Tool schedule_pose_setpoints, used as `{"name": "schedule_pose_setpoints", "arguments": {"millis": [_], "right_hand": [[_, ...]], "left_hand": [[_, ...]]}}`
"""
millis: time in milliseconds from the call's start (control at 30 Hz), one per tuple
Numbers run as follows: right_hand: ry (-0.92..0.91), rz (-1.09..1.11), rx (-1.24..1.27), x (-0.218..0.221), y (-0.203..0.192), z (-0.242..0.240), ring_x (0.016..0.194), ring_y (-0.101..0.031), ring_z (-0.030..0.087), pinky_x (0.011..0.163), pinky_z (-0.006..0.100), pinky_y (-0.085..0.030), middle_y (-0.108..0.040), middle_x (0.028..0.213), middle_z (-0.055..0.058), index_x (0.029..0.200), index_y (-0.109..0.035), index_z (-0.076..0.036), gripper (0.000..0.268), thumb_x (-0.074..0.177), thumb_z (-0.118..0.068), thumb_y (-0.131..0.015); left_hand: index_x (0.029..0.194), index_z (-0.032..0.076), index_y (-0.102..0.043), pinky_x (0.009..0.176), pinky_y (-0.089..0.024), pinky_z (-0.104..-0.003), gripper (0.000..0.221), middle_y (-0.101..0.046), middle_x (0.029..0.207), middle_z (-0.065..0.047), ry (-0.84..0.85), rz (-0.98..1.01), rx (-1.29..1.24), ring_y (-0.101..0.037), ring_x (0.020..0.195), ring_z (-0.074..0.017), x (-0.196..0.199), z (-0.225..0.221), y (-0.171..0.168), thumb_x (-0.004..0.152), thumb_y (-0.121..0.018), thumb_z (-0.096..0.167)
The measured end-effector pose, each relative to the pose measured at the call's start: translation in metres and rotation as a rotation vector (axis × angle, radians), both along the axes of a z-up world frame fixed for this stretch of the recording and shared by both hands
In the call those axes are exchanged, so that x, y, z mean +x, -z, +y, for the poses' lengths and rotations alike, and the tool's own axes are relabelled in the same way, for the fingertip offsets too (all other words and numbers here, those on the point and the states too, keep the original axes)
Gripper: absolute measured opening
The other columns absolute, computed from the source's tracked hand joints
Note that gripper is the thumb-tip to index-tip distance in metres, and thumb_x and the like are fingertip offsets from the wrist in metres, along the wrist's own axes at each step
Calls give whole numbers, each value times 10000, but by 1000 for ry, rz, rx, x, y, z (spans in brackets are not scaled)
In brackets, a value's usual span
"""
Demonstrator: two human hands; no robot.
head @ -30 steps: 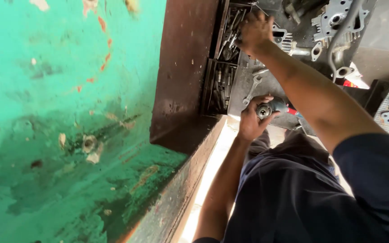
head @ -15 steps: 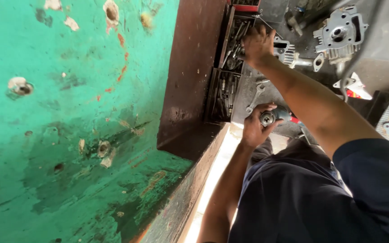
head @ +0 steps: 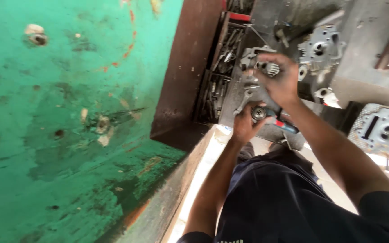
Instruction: Using an electric drill to ream or clean ports on motorcycle engine cylinder heads at a workbench.
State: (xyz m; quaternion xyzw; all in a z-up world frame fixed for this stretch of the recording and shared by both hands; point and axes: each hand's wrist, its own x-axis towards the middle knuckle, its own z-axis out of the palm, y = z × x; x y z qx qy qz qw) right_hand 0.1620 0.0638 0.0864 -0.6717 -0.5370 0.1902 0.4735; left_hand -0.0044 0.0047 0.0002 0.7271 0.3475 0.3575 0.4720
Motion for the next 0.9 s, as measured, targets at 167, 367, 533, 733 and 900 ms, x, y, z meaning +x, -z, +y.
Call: {"name": "schedule_pose_setpoints", "arguments": {"millis": [167, 367, 533, 733, 900], "right_hand": [[-205, 799, 195, -8, -46, -52, 1086, -718, 211, 933, 349, -624, -716, 1194, 153, 1205, -668, -40, 301, 940, 64, -769], [-377, 1188, 263, -20, -88, -89, 1109, -731, 238, 942, 391, -633, -730, 1186, 172, 1256, -681, -36, 310, 979, 100, -709], [-457, 1335, 225, -19, -106, -107, 1147, -733, 277, 984, 445, -626, -731, 1237, 187, 1318, -670, -42, 351, 985, 68, -679], [-466, 1115, 108, -14, -86, -106, 1064, -674, 244, 914, 415, -587, -710, 1194, 154, 1334, -664, -53, 350, 996, 38, -679], [-171, 645, -117, -13, -29, -97, 929, -595, 146, 830, 296, -523, -661, 1130, 69, 1326, -649, -35, 365, 976, 58, -698]], "left_hand": [[1298, 145, -564, 772, -641, -348, 569, -739, 1097, -92, 0, 15, -95, -781, 951, -235, 8, 2, 13, 870, -838, 403], [1301, 113, -513, 722, -614, -351, 646, -743, 1021, -102, 1, 106, -67, -772, 843, -250, 13, 1, 28, 838, -893, 353], [1344, 98, -512, 685, -623, -368, 668, -732, 1069, -136, 34, 152, -123, -755, 845, -246, 12, -1, 36, 775, -848, 192], [1236, 74, -543, 741, -597, -397, 526, -712, 1028, -147, 17, 146, -76, -726, 846, -254, 10, 1, 29, 830, -832, 242], [1166, 72, -548, 741, -600, -389, 559, -735, 945, -100, -3, 101, -124, -756, 854, -235, 8, -3, 26, 840, -844, 417]]}}
